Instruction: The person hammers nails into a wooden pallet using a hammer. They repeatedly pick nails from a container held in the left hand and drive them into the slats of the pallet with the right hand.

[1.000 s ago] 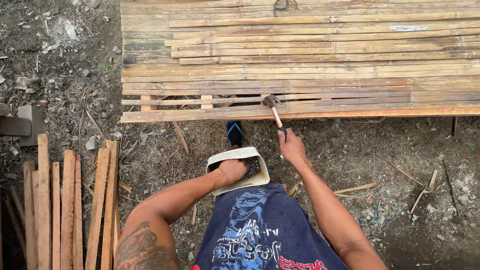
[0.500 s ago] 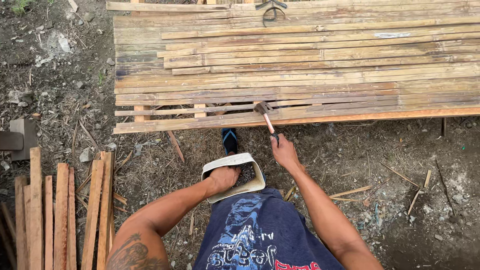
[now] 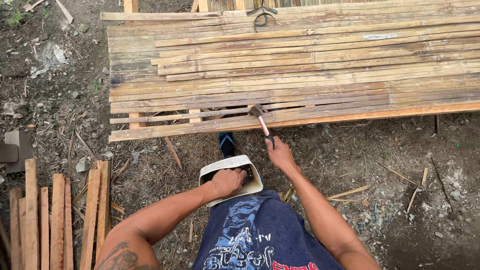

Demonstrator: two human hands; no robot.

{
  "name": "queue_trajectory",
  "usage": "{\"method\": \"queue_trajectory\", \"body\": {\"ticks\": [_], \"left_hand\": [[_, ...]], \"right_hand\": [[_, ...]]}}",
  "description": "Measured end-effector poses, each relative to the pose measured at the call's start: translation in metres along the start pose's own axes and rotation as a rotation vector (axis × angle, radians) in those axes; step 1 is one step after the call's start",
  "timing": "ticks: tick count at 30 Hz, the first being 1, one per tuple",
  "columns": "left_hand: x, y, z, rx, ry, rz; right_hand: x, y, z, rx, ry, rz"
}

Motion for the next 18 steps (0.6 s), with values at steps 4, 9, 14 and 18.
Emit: {"method": "queue_trajectory", "body": {"ticks": [4,9,14,18], "left_hand": [[0.008,-0.067,-0.025,-0.361,0.235,-0.129],[0.080,-0.129,0.015,-0.700,0.127,-0.345],[0.146,-0.144,0.050,-0.870,-0.007,-0.612],[0.175,-0.138,0.057,-0.589,-0.049,-0.820]], "right_hand": [[-0.003,-0.002,-0.003,0.011,-0.057,-0.092],[-0.020,-0.006,-0.014,-0.012,-0.047,-0.169],[-0.024,-0.022,-0.008,-0.026,0.000,-0.167],[-0.026,-0.040,0.016,0.028,-0.117,-0.240]]}}
Point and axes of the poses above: each hand's wrist, its own x-axis towards the middle knuckle, its own y-axis out of the palm, z = x × y, the point moved 4 cm from there along x, towards the middle knuckle, and after that the axes turned 13 degrees about -y, right-handed, at the moved point
